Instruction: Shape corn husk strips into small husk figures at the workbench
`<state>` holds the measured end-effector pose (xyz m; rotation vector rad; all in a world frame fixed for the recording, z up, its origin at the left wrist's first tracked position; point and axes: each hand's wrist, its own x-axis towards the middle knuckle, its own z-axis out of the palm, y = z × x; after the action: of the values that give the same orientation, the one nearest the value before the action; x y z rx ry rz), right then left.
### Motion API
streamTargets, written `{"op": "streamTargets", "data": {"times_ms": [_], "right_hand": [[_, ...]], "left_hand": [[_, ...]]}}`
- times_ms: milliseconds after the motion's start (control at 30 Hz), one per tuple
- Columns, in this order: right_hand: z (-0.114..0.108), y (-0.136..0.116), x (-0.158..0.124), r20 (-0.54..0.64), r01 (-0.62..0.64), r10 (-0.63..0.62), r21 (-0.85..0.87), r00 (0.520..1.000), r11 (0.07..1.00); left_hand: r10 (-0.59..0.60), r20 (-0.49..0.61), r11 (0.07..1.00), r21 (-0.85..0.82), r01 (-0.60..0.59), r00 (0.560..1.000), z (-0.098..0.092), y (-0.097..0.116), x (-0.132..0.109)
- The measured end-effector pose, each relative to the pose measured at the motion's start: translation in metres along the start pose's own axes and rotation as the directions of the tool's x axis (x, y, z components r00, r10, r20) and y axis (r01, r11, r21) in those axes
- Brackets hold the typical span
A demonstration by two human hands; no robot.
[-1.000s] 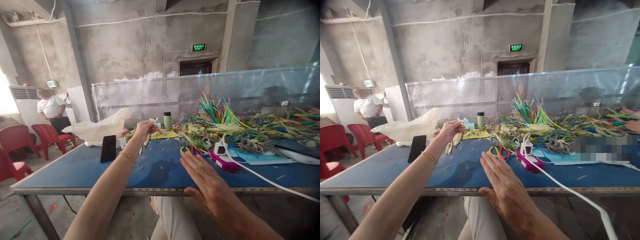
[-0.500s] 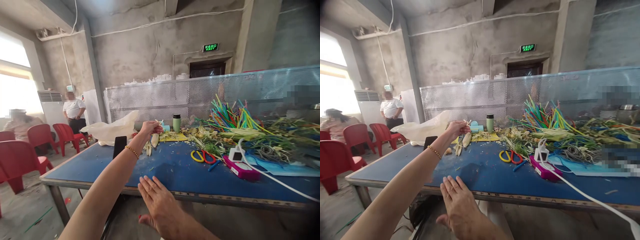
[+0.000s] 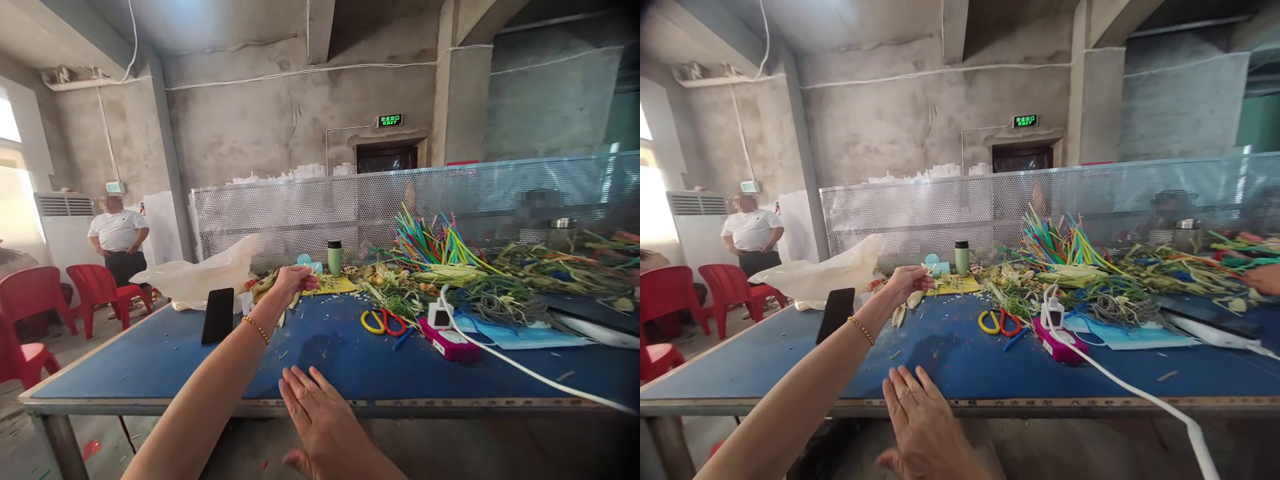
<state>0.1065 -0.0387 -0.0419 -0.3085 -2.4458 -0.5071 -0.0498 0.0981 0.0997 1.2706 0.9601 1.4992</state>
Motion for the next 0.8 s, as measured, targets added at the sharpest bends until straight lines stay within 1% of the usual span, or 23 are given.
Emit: {"op": "streamTargets", "data": {"times_ms": [67, 133, 233, 267, 300, 367, 433, 533, 600, 700, 767, 800], "right_hand": [[-0.009, 0.005, -0.005, 0.017, 0.027, -0.028, 0.024, 0.999, 0.999], [-0.021, 0.014, -0.01, -0.031, -0.035, 0.035, 0.003, 0.999, 0.999], [-0.033, 0.031, -0.02, -0.098, -0.144, 0.132, -0.128, 0.986, 0.981], [-0.033, 0.036, -0.024, -0.139, -0.162, 0.14, -0.169, 0.98, 0.972], [-0.032, 0.04, -0.028, -0.147, -0.163, 0.136, -0.191, 0.98, 0.968], [-0.026, 0.043, -0.036, -0.121, -0.184, 0.161, -0.208, 0.979, 0.961], [-0.019, 0.043, -0.043, -0.153, -0.191, 0.16, -0.216, 0.975, 0.957], [-0.011, 0.042, -0.052, -0.222, -0.125, 0.072, -0.233, 0.972, 0.964], [-0.009, 0.041, -0.056, -0.243, -0.121, 0.064, -0.229, 0.968, 0.966], [-0.01, 0.038, -0.056, -0.298, -0.177, 0.127, -0.147, 0.946, 0.973], [-0.015, 0.031, -0.052, -0.35, -0.232, 0.222, 0.015, 0.91, 0.973], [-0.019, 0.027, -0.049, -0.37, -0.272, 0.305, 0.139, 0.877, 0.952]], "left_hand": [[-0.001, 0.007, 1.0, 0.003, 0.001, 1.0, -0.002, -0.002, 0.001], [-0.012, 0.002, 1.0, 0.005, 0.012, 1.0, -0.003, -0.004, 0.001], [-0.041, -0.013, 0.999, -0.011, 0.04, 0.999, -0.002, -0.008, 0.001], [-0.049, -0.014, 0.999, -0.021, 0.049, 0.999, 0.0, -0.01, 0.001], [-0.058, -0.013, 0.998, -0.034, 0.057, 0.998, 0.002, -0.012, 0.001], [-0.071, -0.007, 0.995, -0.07, 0.07, 0.997, 0.008, -0.016, 0.002], [-0.074, 0.008, 0.99, -0.117, 0.074, 0.997, 0.016, -0.019, 0.003], [-0.066, 0.046, 0.981, -0.179, 0.073, 0.997, 0.033, -0.027, 0.003], [-0.067, 0.059, 0.978, -0.194, 0.077, 0.996, 0.045, -0.034, 0.001], [-0.109, 0.045, 0.976, -0.182, 0.116, 0.993, 0.057, -0.05, -0.002], [-0.122, 0.038, 0.976, -0.179, 0.127, 0.992, 0.059, -0.06, -0.003], [-0.137, 0.02, 0.976, -0.17, 0.138, 0.99, 0.058, -0.064, -0.003]]}}
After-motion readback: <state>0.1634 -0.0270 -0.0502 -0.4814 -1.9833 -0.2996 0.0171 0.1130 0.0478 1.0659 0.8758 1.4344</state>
